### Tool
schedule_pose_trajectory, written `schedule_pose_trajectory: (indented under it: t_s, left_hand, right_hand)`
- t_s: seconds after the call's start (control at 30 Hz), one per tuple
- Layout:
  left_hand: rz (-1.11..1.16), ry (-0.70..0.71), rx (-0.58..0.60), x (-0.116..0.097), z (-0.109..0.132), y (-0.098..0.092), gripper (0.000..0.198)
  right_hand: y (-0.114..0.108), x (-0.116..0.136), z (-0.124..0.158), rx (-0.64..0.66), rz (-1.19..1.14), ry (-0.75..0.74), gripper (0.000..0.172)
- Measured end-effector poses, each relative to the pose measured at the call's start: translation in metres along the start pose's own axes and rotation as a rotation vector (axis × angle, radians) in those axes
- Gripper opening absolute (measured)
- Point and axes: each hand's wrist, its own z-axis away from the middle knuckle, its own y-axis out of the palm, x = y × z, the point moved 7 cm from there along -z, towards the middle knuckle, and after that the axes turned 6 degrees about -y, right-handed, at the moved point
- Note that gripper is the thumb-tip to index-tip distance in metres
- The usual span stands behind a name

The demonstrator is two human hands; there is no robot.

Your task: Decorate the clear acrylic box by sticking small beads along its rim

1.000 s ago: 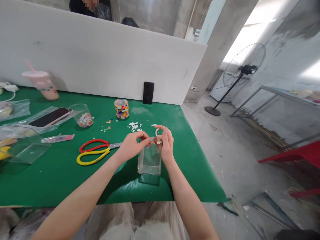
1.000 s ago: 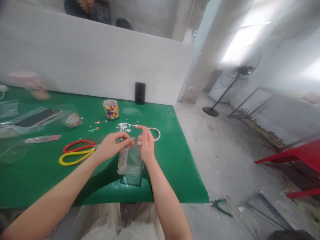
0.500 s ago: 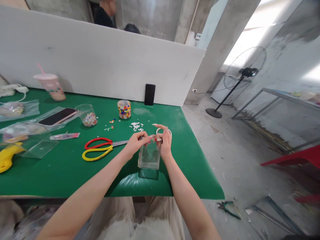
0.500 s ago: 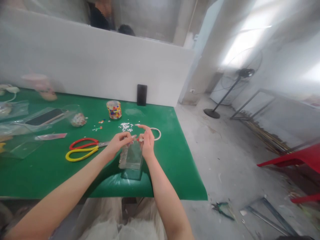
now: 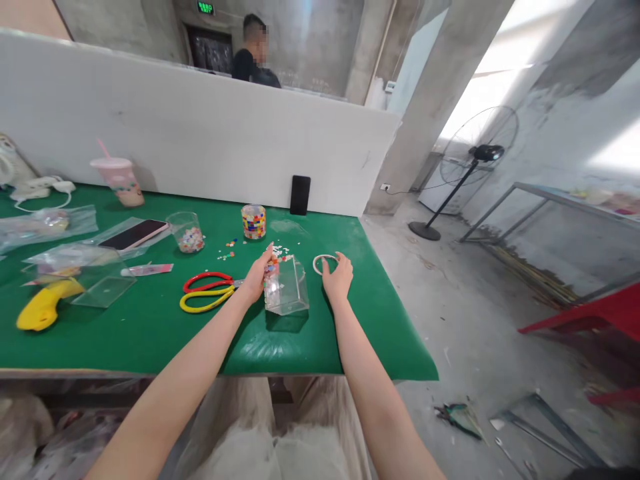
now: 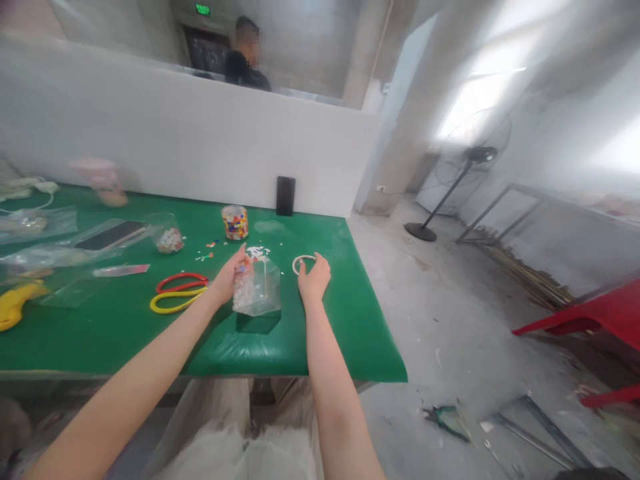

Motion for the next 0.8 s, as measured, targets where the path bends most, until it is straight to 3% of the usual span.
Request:
schedule_pose_trajectory:
  t_s: [0.33,0.43,0.63,0.8]
  left_hand:
    - [-0.038,0.104,-0.047,0.012,-0.004,0.003,0.031]
    - [-0.104,0.185,-0.16,0.005,0.0,-0.012,0.031]
    - [-0.294,0.347,-0.499,-0.01,0.016,-0.063,0.031]
    - [-0.514,0.398,-0.571,-0.009,0.014,-0.068,0.031]
  right_hand:
    - [0.02,0.015,0.009,0.256,0.459,-0.137,0.036]
    - [0.022,0.019,0.011,0.323,0.51,-0.184,0.036]
    - [0.026,0.023,0.017,0.414,0.599,-0.22,0.035]
    - [0.028,0.024,0.019,0.437,0.679,-0.197,0.035]
